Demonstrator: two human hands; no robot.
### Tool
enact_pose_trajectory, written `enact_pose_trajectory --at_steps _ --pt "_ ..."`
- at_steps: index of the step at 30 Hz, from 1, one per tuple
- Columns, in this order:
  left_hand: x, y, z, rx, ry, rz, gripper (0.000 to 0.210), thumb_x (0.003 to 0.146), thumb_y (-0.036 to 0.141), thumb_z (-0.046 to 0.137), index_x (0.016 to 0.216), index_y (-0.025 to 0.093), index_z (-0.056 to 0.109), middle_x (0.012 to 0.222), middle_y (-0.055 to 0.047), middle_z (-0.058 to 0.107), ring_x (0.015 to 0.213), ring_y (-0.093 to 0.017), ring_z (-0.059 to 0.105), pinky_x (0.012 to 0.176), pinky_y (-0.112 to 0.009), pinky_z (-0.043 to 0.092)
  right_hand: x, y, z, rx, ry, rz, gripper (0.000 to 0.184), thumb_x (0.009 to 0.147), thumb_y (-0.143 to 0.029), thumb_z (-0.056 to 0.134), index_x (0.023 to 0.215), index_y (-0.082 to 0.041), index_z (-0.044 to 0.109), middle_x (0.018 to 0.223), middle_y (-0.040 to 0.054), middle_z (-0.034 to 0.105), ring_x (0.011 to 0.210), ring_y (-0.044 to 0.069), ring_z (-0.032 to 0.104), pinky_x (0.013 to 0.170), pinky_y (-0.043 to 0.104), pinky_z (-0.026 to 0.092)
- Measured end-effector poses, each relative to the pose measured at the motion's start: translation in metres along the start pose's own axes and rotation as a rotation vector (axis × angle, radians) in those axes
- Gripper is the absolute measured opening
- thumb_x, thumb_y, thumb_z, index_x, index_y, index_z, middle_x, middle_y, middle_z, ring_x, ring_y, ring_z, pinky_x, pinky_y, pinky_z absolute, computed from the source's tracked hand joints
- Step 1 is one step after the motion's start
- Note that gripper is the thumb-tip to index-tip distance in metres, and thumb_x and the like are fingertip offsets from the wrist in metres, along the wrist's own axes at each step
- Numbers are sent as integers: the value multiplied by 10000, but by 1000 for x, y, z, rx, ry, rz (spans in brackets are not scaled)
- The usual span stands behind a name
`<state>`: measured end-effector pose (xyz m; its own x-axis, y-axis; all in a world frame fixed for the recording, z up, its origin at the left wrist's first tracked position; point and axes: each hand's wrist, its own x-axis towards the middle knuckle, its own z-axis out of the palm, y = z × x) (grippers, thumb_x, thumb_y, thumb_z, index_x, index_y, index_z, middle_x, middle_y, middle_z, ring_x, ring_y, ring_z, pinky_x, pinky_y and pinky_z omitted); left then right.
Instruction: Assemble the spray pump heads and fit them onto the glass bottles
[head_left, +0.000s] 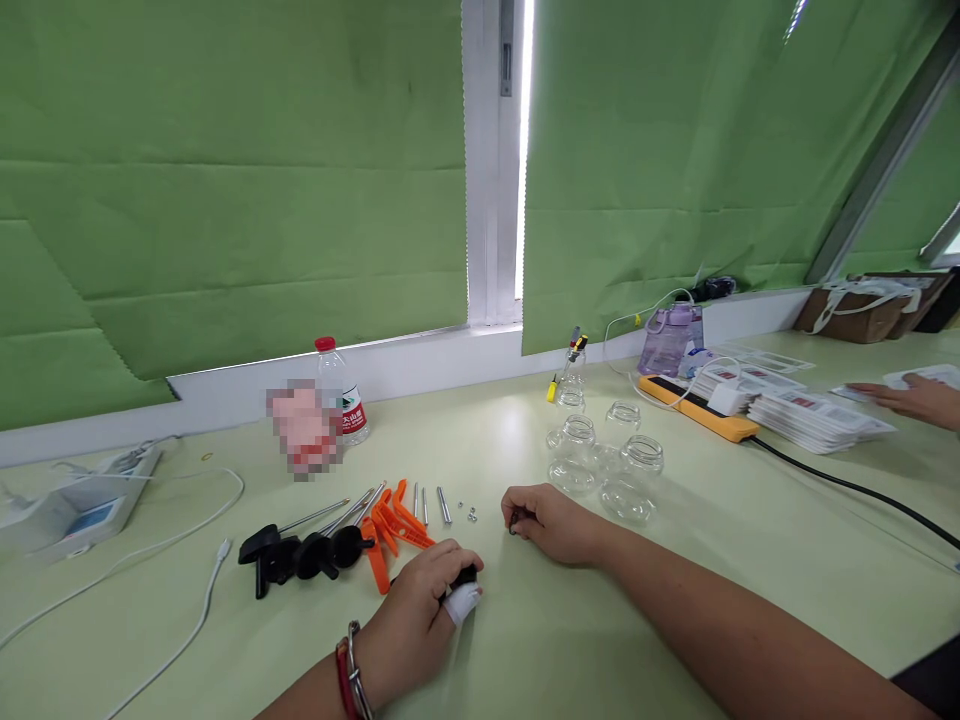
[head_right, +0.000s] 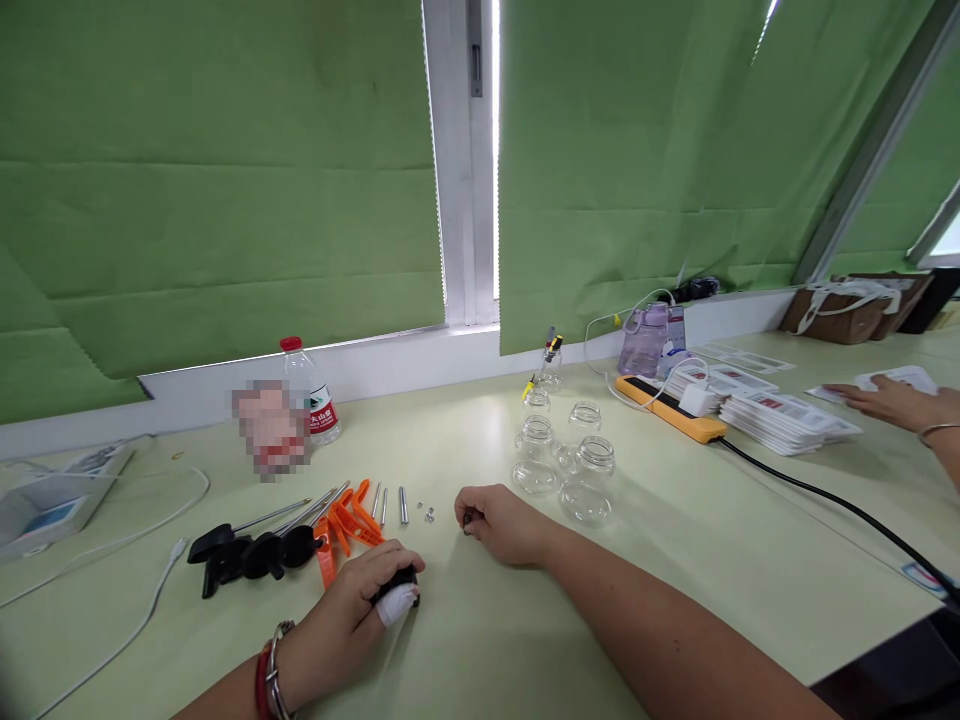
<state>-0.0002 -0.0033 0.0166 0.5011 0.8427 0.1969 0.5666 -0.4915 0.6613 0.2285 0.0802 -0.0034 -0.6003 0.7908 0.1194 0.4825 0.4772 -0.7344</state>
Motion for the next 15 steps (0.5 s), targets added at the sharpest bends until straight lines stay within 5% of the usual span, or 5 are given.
enact_pose_trajectory --at_steps 15 --pt "-1 -2 0 16 -12 2 196 877 196 425 1000 205 577 894 -43 590 824 -165 550 750 -280 445 0 -5 1 55 74 20 173 768 -100 459 875 -196 555 742 -20 560 660 101 483 609 216 392"
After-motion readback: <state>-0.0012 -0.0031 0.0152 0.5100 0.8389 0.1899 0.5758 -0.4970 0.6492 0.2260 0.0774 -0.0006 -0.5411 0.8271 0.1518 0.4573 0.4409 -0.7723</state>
